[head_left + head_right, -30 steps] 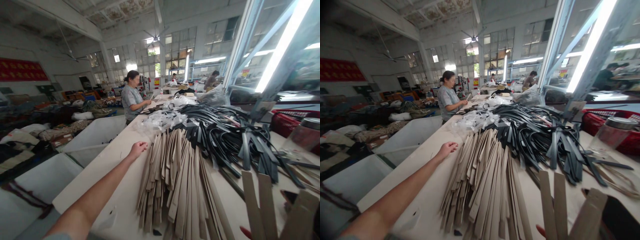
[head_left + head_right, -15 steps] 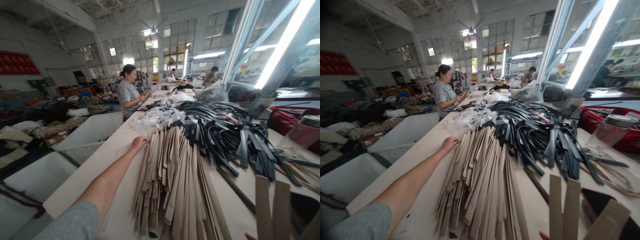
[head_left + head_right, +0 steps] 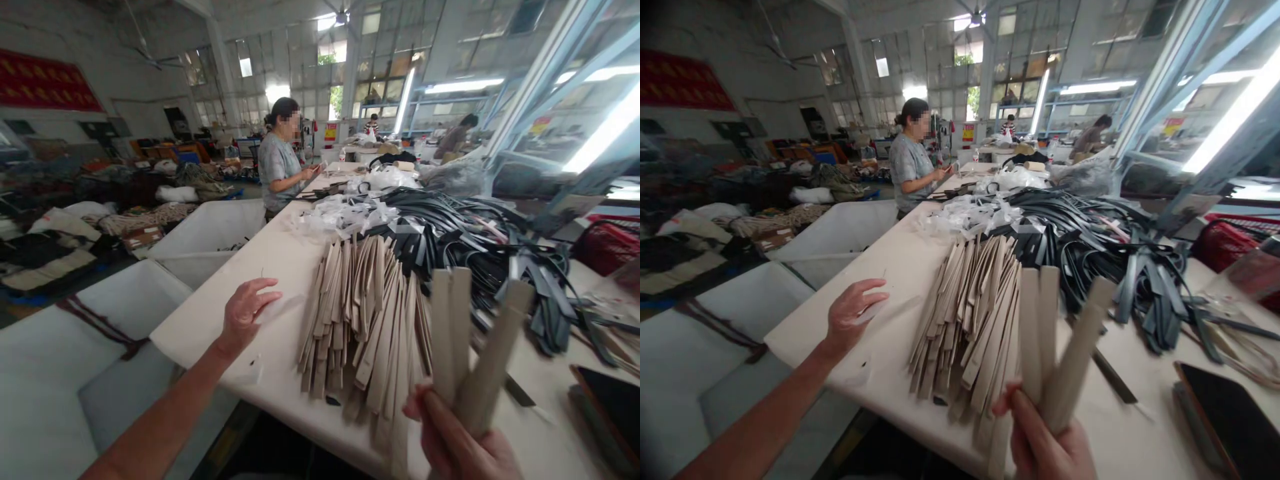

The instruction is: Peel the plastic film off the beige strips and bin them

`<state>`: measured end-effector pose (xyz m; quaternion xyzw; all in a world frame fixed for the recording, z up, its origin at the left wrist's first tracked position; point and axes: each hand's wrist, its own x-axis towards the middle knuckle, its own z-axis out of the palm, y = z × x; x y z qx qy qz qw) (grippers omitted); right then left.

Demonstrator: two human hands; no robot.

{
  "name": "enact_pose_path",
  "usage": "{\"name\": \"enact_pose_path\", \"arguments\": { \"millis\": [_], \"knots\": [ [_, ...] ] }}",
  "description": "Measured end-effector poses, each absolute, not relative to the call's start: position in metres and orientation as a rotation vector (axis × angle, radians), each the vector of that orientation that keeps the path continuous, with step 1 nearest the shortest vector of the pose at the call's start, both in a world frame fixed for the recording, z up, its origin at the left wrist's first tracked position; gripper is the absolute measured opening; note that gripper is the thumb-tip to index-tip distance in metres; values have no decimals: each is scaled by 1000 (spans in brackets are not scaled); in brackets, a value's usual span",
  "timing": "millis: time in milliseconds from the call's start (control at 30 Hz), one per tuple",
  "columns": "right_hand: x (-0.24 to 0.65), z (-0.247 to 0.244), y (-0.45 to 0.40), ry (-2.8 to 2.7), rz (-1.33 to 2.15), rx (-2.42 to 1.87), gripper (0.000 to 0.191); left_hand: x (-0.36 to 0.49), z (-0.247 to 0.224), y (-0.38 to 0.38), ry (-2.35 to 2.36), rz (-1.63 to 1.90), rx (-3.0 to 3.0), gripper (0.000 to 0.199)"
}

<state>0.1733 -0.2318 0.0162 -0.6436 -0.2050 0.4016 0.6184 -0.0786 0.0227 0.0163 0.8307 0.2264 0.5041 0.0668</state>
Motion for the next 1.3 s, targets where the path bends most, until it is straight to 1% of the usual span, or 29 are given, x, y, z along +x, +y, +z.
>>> {"name": "enact_pose_path", "arguments": {
  "millis": [100,233,400,500,567,600,667,700,733,800,867,1067,1167,1233,1300],
  "knots": [
    [128,41,-181,-656,1118,-1383,54,-80,19,3,568,1620,2572,17],
    [93,44,-127,-699,1288,-1214,59,-82,18,-6,462,1626,2685,22],
    [77,39,-94,-665,1302,-1176,63,-89,21,-16,360,1606,2765,24],
    [75,43,-85,-699,1206,-1206,57,-91,21,-25,447,1542,2584,27],
    [76,47,-82,-726,1119,-1243,51,-92,20,-31,652,1406,2228,30],
    [78,49,-81,-742,1081,-1261,48,-92,19,-34,731,1285,2007,34],
    [81,53,-79,-777,1024,-1294,45,-94,18,-37,777,988,1640,53],
    [82,54,-79,-796,1004,-1306,44,-94,18,-37,763,840,1543,58],
    [83,55,-78,-817,990,-1316,44,-94,19,-38,751,710,1508,59],
    [84,56,-78,-863,972,-1329,44,-93,23,-39,758,528,1567,49],
    [84,55,-78,-909,961,-1339,42,-92,28,-40,759,437,1664,37],
    [84,56,-83,-1023,965,-1374,38,-88,34,-39,737,302,1765,25],
    [89,60,-96,-1092,949,-1378,39,-86,28,-30,810,428,1555,25],
    [93,59,-111,-1141,920,-1426,39,-85,25,-21,824,647,1256,24],
    [98,53,-129,-1146,897,-1506,44,-85,25,-9,784,868,917,23]
  ]
}}
